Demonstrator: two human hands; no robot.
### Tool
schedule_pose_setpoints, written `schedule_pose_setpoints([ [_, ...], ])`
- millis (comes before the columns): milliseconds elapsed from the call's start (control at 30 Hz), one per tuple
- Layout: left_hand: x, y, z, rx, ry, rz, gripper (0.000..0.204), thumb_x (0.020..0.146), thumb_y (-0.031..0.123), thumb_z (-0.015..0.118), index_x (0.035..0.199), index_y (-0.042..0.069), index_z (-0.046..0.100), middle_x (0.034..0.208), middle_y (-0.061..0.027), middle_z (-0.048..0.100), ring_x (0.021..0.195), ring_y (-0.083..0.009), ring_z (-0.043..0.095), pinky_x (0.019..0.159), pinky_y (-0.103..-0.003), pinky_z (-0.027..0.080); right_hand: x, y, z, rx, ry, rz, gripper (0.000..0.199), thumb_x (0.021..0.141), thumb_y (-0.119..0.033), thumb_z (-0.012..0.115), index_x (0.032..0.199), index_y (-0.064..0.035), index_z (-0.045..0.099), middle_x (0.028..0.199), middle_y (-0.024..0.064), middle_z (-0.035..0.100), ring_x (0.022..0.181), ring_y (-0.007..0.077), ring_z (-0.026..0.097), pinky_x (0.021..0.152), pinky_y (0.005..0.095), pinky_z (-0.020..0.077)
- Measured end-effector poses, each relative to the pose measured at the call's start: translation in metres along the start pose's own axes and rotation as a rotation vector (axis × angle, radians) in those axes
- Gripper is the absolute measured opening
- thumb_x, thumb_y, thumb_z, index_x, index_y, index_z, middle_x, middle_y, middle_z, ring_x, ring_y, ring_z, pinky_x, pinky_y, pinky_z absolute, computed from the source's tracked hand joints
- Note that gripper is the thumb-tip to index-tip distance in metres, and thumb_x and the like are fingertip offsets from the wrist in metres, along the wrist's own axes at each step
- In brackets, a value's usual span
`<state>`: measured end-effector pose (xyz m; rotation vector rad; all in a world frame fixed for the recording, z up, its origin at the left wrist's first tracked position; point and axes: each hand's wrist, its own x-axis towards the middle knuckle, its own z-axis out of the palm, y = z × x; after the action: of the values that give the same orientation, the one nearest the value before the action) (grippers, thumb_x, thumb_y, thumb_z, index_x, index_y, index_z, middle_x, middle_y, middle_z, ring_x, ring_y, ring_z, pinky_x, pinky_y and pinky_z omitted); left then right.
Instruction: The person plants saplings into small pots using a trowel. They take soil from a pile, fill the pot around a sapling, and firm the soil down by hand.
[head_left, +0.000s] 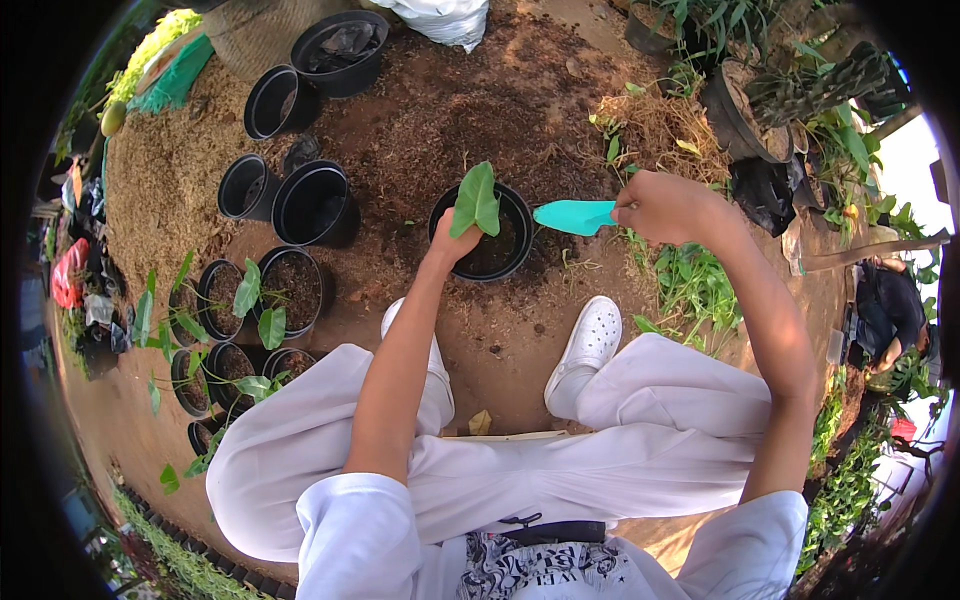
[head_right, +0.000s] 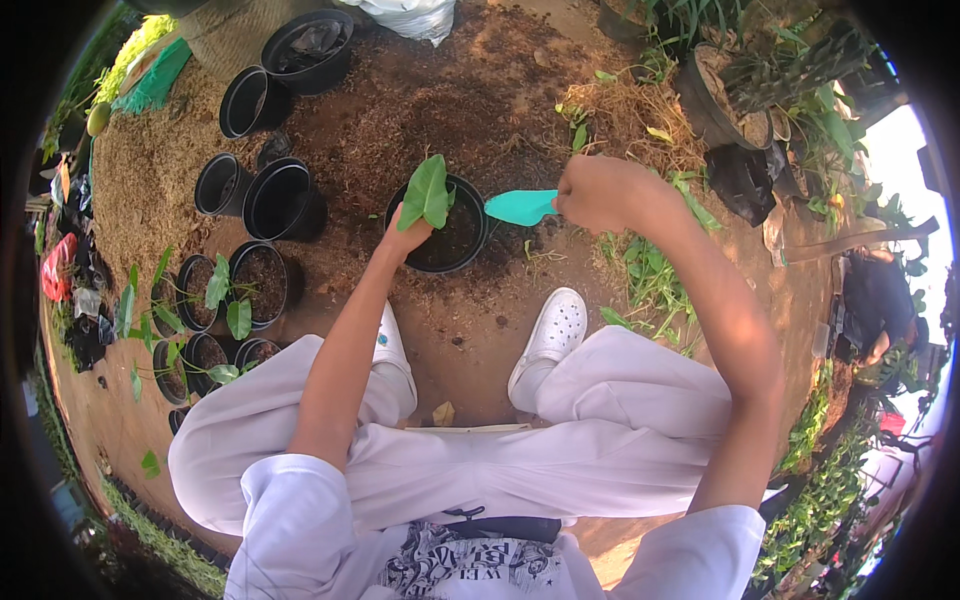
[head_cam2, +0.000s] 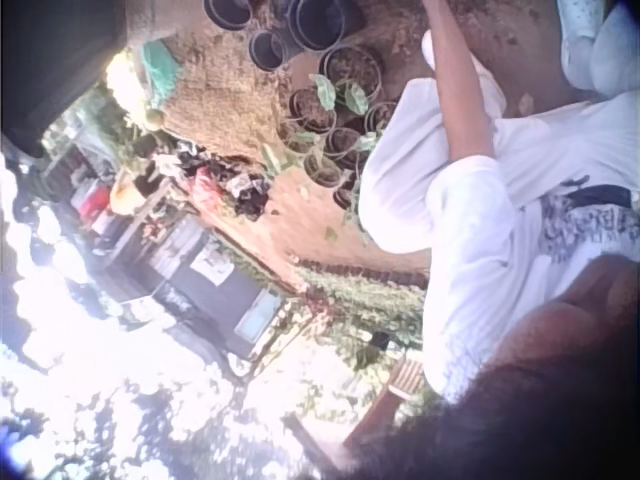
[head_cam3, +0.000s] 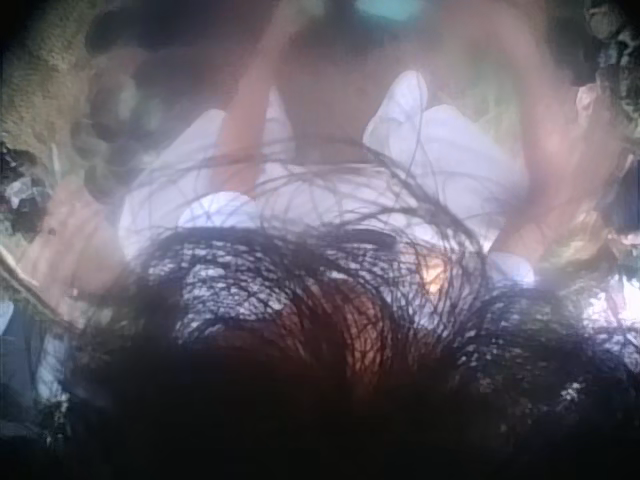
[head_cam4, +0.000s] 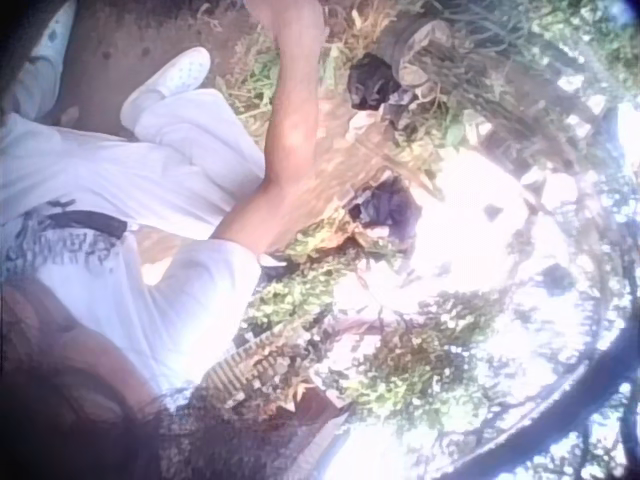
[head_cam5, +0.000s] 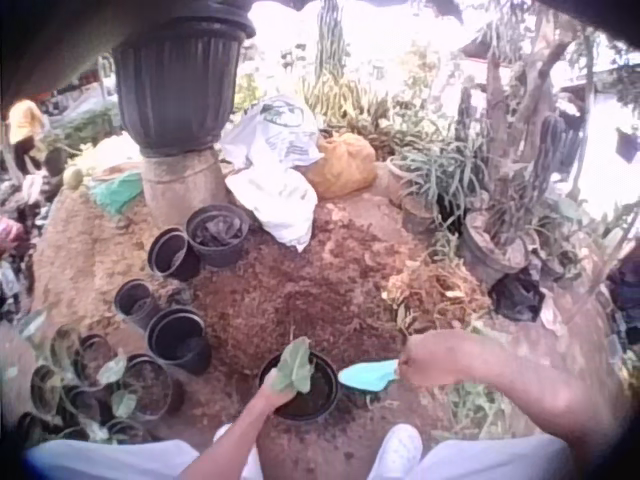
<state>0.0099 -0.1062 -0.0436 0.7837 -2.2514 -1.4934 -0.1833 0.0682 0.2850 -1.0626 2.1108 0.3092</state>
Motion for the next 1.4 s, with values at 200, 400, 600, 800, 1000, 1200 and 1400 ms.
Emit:
schedule_pose_setpoints([
  [200,0.006,0.048,-0.01,-0.082,-0.172,-0.461,0.027,0.092,0.021,0.068,0.116,0.009,0.068,0.101,-0.0055,0.071,0.089,-0.02,0.066,0.079,-0.038,0.052,0.023,-0.012,0.052,-0.03,-0.016,-0.131,0.029,0.079,-0.017,0.056,0.088,0.0054,0.072,0.08,0.0204,0.072,0.079,0.0359,0.072,0.072,0.0467,0.0548],
  [400,0.011,0.022,-0.012,0.043,-0.038,-0.319,0.031,0.09,0.027,0.072,0.117,0.012,0.07,0.103,-0.0078,0.073,0.091,-0.0258,0.069,0.081,-0.041,0.054,0.054,-0.038,0.117,0.053,0.155,-0.23,0.028,0.081,-0.015,0.057,0.097,0.0041,0.07,0.098,0.0242,0.073,0.096,0.0399,0.072,0.083,0.0499,0.0571],
  [600,0.005,0.039,-0.018,0.193,0.004,-0.123,0.032,0.086,0.026,0.076,0.114,0.012,0.071,0.107,-0.0128,0.074,0.098,-0.0278,0.072,0.082,-0.042,0.055,0.071,-0.043,0.154,0.086,0.262,-0.214,0.027,0.083,-0.015,0.059,0.101,0.0031,0.067,0.098,0.0248,0.072,0.095,0.0414,0.072,0.082,0.0503,0.0571],
  [800,0.002,0.078,-0.019,0.504,-0.046,-0.174,0.025,0.083,0.029,0.074,0.1,0.011,0.072,0.095,-0.0113,0.075,0.094,-0.0338,0.071,0.08,-0.048,0.056,0.079,-0.053,0.146,-0.014,0.158,-0.209,0.034,0.084,-0.016,0.056,0.109,0.0025,0.068,0.096,0.0257,0.073,0.093,0.041,0.072,0.08,0.0522,0.0572],
  [1000,0.007,0.055,-0.028,0.733,0.017,0.1,0.02,0.08,0.028,0.075,0.092,0.011,0.072,0.088,-0.008,0.073,0.089,-0.033,0.069,0.078,-0.05,0.052,0.064,-0.072,0.1,-0.09,0.065,-0.121,0.034,0.082,-0.019,0.059,0.107,-0.0028,0.074,0.109,0.0192,0.074,0.103,0.0347,0.072,0.088,0.046,0.0562],
  [1200,0.005,0.057,-0.036,0.743,-0.004,0.203,0.02,0.079,0.029,0.076,0.089,0.012,0.072,0.083,-0.008,0.071,0.084,-0.0324,0.064,0.078,-0.049,0.047,0.066,-0.076,0.099,-0.092,0.067,-0.094,0.032,0.082,-0.02,0.059,0.105,-0.003,0.075,0.108,0.0191,0.074,0.102,0.0329,0.073,0.09,0.0452,0.0554],
  [1400,0.008,0.053,-0.037,0.735,0.061,0.285,0.019,0.077,0.029,0.077,0.082,0.012,0.071,0.075,-0.0063,0.069,0.081,-0.0312,0.063,0.074,-0.048,0.046,0.041,-0.084,0.083,-0.088,0.057,-0.159,0.034,0.082,-0.023,0.059,0.104,-0.0013,0.074,0.104,0.0195,0.075,0.102,0.0342,0.072,0.087,0.0468,0.0565],
])
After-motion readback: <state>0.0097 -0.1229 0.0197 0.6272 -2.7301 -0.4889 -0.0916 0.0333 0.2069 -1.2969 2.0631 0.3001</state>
